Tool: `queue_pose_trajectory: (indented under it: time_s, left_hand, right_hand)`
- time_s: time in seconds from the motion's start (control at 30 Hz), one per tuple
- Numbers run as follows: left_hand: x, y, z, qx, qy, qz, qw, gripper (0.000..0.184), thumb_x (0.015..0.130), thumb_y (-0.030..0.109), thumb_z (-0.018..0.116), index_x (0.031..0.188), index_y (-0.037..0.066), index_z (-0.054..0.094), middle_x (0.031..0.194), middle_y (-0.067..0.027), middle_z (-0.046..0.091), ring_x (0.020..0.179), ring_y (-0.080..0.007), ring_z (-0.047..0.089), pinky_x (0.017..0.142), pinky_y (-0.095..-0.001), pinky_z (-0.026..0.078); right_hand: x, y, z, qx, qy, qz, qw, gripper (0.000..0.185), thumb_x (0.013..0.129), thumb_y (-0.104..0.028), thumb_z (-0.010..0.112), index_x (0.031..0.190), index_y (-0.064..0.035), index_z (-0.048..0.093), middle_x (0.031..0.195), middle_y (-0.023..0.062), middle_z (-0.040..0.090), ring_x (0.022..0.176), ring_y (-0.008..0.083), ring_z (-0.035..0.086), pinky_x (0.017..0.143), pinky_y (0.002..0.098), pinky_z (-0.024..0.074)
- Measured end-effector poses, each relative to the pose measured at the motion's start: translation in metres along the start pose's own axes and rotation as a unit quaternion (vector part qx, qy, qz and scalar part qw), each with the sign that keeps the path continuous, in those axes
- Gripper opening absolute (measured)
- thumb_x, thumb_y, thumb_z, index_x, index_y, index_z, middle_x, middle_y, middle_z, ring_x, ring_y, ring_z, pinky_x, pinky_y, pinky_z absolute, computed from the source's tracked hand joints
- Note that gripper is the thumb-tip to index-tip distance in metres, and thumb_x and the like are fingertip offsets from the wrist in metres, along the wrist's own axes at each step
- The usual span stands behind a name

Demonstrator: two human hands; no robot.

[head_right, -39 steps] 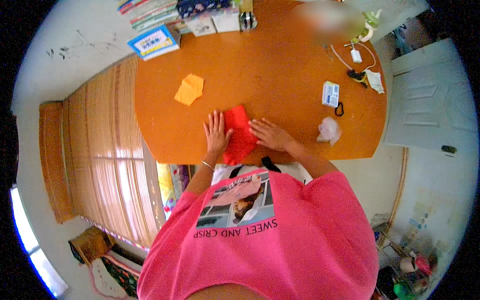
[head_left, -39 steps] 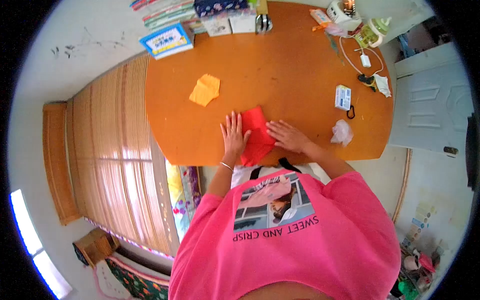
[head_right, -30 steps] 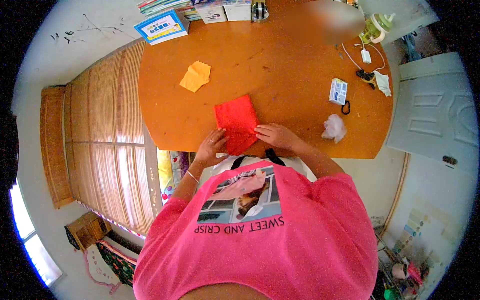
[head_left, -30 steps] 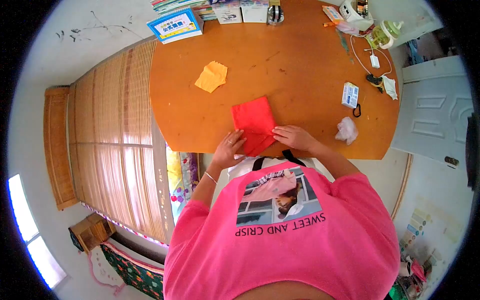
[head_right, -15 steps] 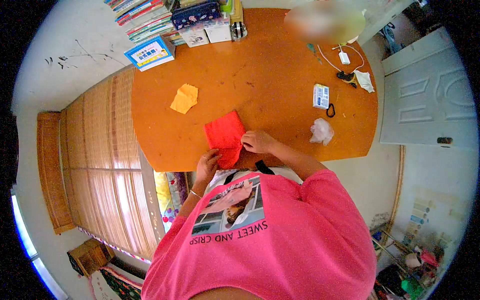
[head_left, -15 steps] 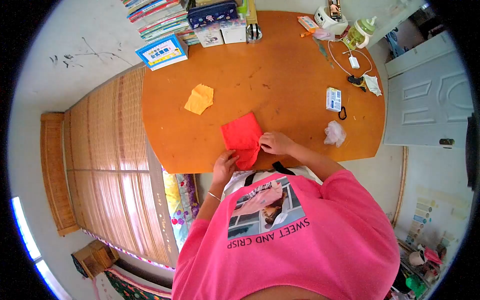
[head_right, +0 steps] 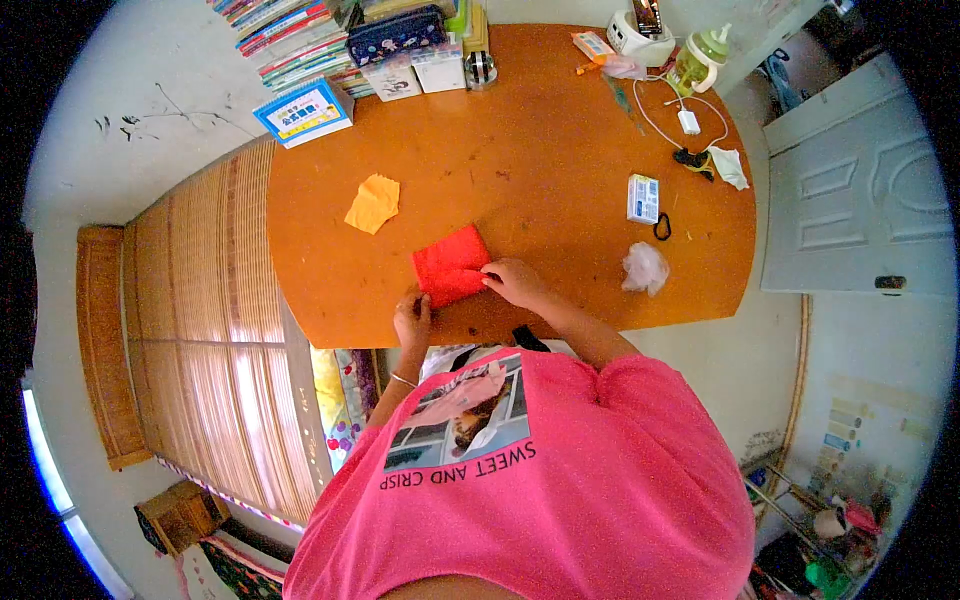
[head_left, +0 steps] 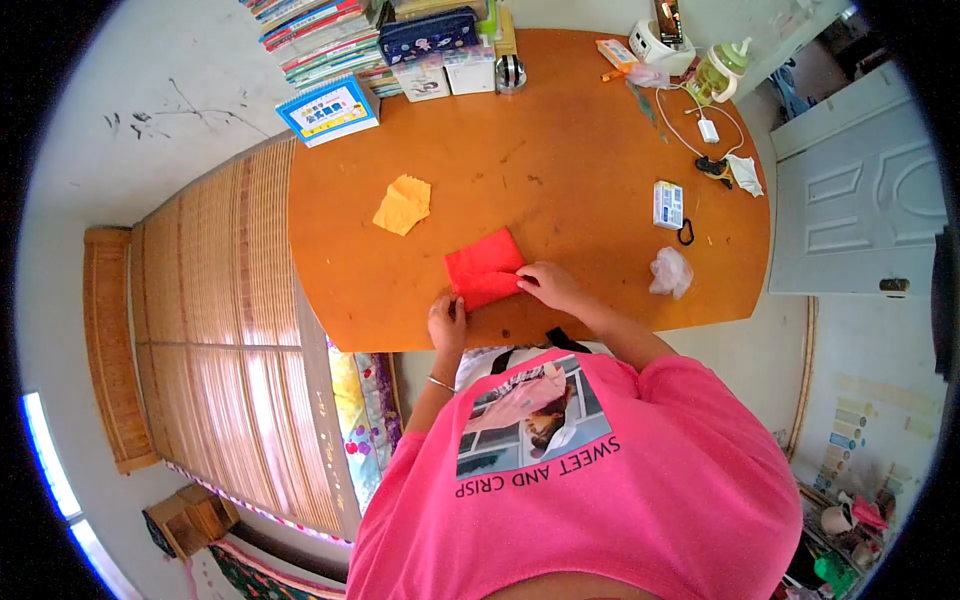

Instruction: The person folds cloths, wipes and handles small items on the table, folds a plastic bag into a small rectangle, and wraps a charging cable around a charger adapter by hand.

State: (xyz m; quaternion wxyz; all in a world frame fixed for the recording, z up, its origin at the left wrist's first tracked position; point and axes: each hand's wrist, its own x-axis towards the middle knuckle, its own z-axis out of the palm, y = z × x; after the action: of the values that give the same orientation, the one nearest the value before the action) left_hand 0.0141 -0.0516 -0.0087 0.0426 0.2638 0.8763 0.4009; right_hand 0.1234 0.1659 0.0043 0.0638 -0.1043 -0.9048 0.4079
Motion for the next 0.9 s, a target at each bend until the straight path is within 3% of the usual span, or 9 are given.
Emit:
queue_pose_trajectory:
  time_s: [0.23,0.3,0.43,0.5,0.53,0.63,0.67,0.73,0.9]
  left_hand:
    - [-0.003,0.005,0.001,0.084,-0.009,-0.051,0.995,0.020,0.085,0.021,0.053,0.083,0.001,0.055,0.076,-0.0215,0.059,0.072,-0.0376,0.057,0.062,-0.0454,0.045]
    - [0.001,0.015,-0.002,0.098,-0.037,-0.095,0.990,0.020,0.086,0.022,0.052,0.084,0.002,0.053,0.075,-0.0220,0.059,0.071,-0.0379,0.057,0.062,-0.0463,0.045]
    - [0.007,0.023,-0.004,0.145,-0.093,-0.139,0.975,0.019,0.088,0.022,0.048,0.088,0.003,0.050,0.075,-0.0219,0.058,0.070,-0.0378,0.057,0.061,-0.0464,0.045]
    - [0.008,0.011,0.001,0.131,-0.054,-0.060,0.988,0.018,0.088,0.023,0.047,0.092,0.005,0.051,0.075,-0.0210,0.058,0.069,-0.0388,0.056,0.060,-0.0466,0.045]
    - [0.007,0.005,0.004,0.115,-0.016,0.022,0.993,0.019,0.089,0.024,0.046,0.096,0.007,0.052,0.076,-0.0201,0.058,0.069,-0.0398,0.056,0.058,-0.0467,0.045]
    - [0.009,-0.001,0.011,0.115,0.052,0.086,0.988,0.020,0.089,0.025,0.045,0.093,0.006,0.052,0.079,-0.0189,0.059,0.071,-0.0392,0.056,0.058,-0.0464,0.045]
    - [0.009,0.000,0.011,0.115,0.052,0.085,0.988,0.020,0.089,0.025,0.045,0.093,0.006,0.052,0.079,-0.0189,0.059,0.071,-0.0392,0.056,0.058,-0.0464,0.045]
    - [0.011,0.005,0.010,0.134,-0.015,-0.058,0.989,0.019,0.089,0.023,0.046,0.093,0.005,0.052,0.079,-0.0186,0.059,0.071,-0.0379,0.057,0.059,-0.0463,0.045]
    - [0.020,0.004,0.011,0.175,-0.037,-0.026,0.983,0.021,0.088,0.025,0.047,0.086,0.005,0.049,0.071,-0.0178,0.059,0.065,-0.0353,0.058,0.057,-0.0433,0.047]
  right_hand:
    - [0.013,-0.015,-0.003,-0.108,-0.060,-0.029,0.992,0.022,0.086,-0.029,0.048,0.083,-0.0089,0.056,0.077,0.0165,0.060,0.078,0.0320,0.059,0.066,0.0470,0.0453]
    - [0.016,-0.020,-0.001,-0.155,-0.103,0.048,0.981,0.022,0.086,-0.029,0.048,0.084,-0.0093,0.056,0.078,0.0155,0.060,0.078,0.0312,0.059,0.065,0.0460,0.0458]
    - [0.021,-0.018,0.004,-0.147,-0.092,0.059,0.983,0.022,0.085,-0.030,0.048,0.084,-0.0088,0.055,0.078,0.0148,0.060,0.076,0.0310,0.059,0.064,0.0457,0.0458]
    - [0.023,-0.011,0.005,-0.086,0.077,-0.157,0.981,0.023,0.086,-0.031,0.049,0.084,-0.0088,0.055,0.077,0.0152,0.060,0.074,0.0321,0.059,0.062,0.0452,0.0454]
    - [0.024,-0.011,0.006,-0.085,0.076,-0.158,0.981,0.023,0.086,-0.031,0.049,0.084,-0.0088,0.055,0.077,0.0152,0.060,0.074,0.0321,0.059,0.062,0.0452,0.0454]
    - [0.023,-0.007,0.010,-0.038,0.076,-0.132,0.988,0.024,0.086,-0.031,0.051,0.083,-0.0072,0.057,0.077,0.0156,0.059,0.072,0.0328,0.058,0.060,0.0435,0.0448]
    - [0.023,-0.006,0.013,-0.044,0.056,-0.057,0.996,0.025,0.086,-0.032,0.050,0.083,-0.0075,0.057,0.076,0.0154,0.059,0.071,0.0333,0.058,0.060,0.0441,0.0447]
    - [0.025,-0.004,0.015,-0.050,0.037,0.019,0.998,0.026,0.086,-0.033,0.050,0.083,-0.0078,0.056,0.075,0.0151,0.059,0.070,0.0337,0.058,0.060,0.0448,0.0445]
    - [0.033,-0.010,0.013,-0.122,-0.016,0.089,0.988,0.023,0.086,-0.031,0.052,0.084,-0.0091,0.056,0.076,0.0131,0.060,0.071,0.0310,0.059,0.059,0.0418,0.0455]
